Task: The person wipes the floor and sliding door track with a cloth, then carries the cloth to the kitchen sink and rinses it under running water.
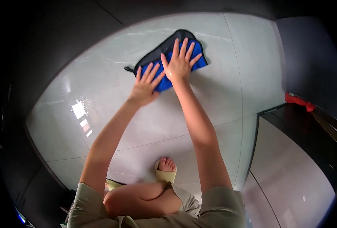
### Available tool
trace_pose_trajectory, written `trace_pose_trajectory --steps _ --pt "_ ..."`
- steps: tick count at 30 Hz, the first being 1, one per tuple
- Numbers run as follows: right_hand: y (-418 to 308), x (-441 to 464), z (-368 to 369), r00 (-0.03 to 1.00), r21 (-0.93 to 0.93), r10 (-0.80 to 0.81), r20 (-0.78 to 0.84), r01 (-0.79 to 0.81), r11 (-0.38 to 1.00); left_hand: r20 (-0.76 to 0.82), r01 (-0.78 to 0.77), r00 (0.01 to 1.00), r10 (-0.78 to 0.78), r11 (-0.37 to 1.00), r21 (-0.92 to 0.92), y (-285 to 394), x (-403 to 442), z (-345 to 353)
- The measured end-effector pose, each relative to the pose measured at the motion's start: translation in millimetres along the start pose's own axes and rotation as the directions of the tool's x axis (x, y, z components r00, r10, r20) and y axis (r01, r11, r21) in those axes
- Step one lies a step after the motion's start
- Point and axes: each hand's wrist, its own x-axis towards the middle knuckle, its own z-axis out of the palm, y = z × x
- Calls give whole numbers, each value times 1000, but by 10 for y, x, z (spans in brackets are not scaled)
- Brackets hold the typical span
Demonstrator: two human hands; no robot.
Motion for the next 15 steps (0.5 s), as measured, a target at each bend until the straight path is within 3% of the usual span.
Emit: trace_pose_trajectory --steps 3,6,8,9,15 --pt "120 -749 -360 997 43 21 79 -25 999 121 -33 992 39 998 -53 534 -545 185" --pt "161 -1488 -531 977 68 46 207 -61 996 271 -100 958 94 995 11 906 -1126 337" --pt "109 -1547 -495 971 5 72 228 -75 997 288 -121 951 110 993 19 908 -1212 395" --pt "63 -1475 -443 977 -3 70 203 -70 998 305 -84 947 99 995 -61 846 -1173 363" --pt "-860 -585 20 1000 109 31 5 -31 994 55 12 998 -18 994 107 -242 -926 -15"
